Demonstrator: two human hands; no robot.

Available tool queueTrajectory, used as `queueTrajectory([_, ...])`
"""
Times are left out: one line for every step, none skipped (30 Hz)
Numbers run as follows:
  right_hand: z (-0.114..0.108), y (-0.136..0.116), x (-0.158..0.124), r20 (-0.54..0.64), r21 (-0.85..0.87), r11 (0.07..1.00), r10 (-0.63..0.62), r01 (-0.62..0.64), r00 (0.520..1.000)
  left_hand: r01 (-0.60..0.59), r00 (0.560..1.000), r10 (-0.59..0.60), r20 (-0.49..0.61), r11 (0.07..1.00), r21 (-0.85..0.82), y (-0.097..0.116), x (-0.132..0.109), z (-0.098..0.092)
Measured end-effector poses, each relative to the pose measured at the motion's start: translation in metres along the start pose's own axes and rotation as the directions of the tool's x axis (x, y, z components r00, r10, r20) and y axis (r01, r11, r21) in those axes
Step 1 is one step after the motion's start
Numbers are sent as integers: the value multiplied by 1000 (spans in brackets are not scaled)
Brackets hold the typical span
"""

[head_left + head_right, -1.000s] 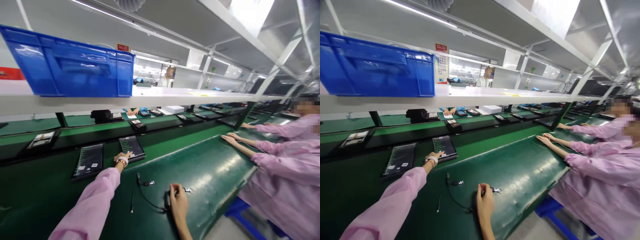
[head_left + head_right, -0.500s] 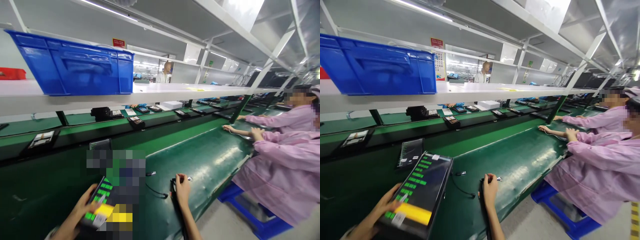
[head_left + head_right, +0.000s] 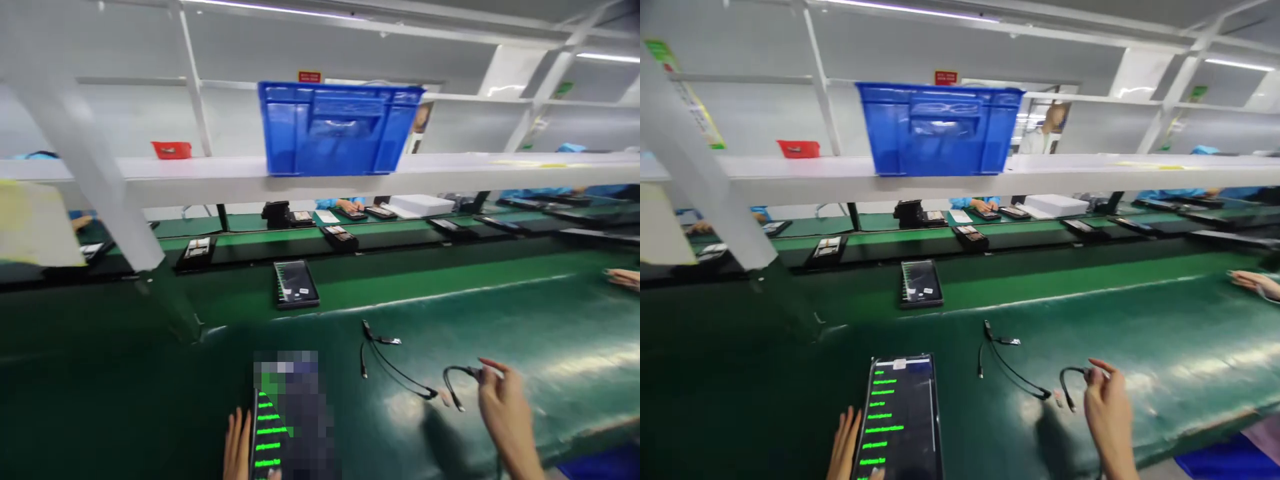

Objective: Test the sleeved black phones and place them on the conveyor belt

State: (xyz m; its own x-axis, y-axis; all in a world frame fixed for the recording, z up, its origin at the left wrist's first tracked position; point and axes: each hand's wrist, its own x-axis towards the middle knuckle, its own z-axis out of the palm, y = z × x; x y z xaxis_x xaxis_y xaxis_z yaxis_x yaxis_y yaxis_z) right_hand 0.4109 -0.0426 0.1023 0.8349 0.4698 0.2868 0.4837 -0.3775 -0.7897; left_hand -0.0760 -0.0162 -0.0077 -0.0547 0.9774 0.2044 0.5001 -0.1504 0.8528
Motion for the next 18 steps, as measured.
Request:
queueTrajectory([-9, -22, -6, 36, 118, 990, -77, 72, 996, 57, 998, -56, 12, 998, -28, 11, 6, 1])
queueTrajectory([-15, -48, -12, 83, 218, 963, -177, 156, 981, 156, 988, -156, 12, 985, -69, 23, 14, 0])
queueTrajectory([-17, -77, -20, 138, 274, 931, -285, 240, 949, 232, 972, -233, 11, 966, -115, 33, 22, -2])
queueTrajectory([-13, -107, -29, 206, 334, 893, -382, 302, 901, 282, 959, -284, 14, 946, -160, 42, 28, -5])
queueTrajectory([-3, -137, -39, 273, 413, 843, -475, 345, 836, 316, 948, -317, 26, 927, -201, 47, 33, -8])
queueTrajectory([14, -165, -49, 370, 475, 804, -552, 358, 747, 329, 943, -329, 41, 913, -242, 50, 35, -12])
queueTrajectory([37, -187, -60, 477, 519, 781, -601, 347, 641, 340, 939, -338, 60, 897, -281, 51, 34, -15])
queueTrajectory([64, -205, -71, 584, 543, 775, -624, 321, 519, 354, 934, -347, 80, 880, -317, 49, 30, -18])
queueTrajectory([95, -216, -82, 684, 538, 795, -606, 281, 405, 370, 928, -358, 102, 860, -352, 46, 23, -20])
queueTrajectory([127, -223, -93, 788, 481, 848, -530, 223, 314, 389, 920, -372, 122, 837, -385, 43, 16, -21])
queueTrajectory([157, -226, -103, 842, 441, 875, -480, 198, 247, 410, 911, -387, 144, 814, -411, 40, 7, -21])
queueTrajectory([184, -226, -113, 875, 411, 893, -443, 182, 196, 427, 903, -398, 160, 795, -431, 37, -2, -20])
queueTrajectory([207, -225, -121, 906, 378, 912, -400, 160, 138, 434, 900, -403, 167, 780, -451, 36, -10, -19])
queueTrajectory([225, -223, -127, 926, 354, 925, -367, 140, 83, 435, 898, -409, 163, 768, -470, 36, -17, -17])
queueTrajectory([239, -222, -132, 940, 334, 934, -340, 124, 34, 432, 897, -416, 149, 758, -489, 38, -23, -15])
queueTrajectory([248, -220, -135, 948, 318, 942, -319, 111, -10, 426, 897, -423, 129, 750, -506, 41, -27, -13])
queueTrajectory([255, -219, -137, 952, 307, 946, -305, 101, -43, 419, 897, -429, 108, 743, -522, 45, -30, -12])
queueTrajectory([259, -219, -138, 953, 302, 948, -297, 96, -65, 411, 895, -437, 84, 740, -533, 50, -32, -11])
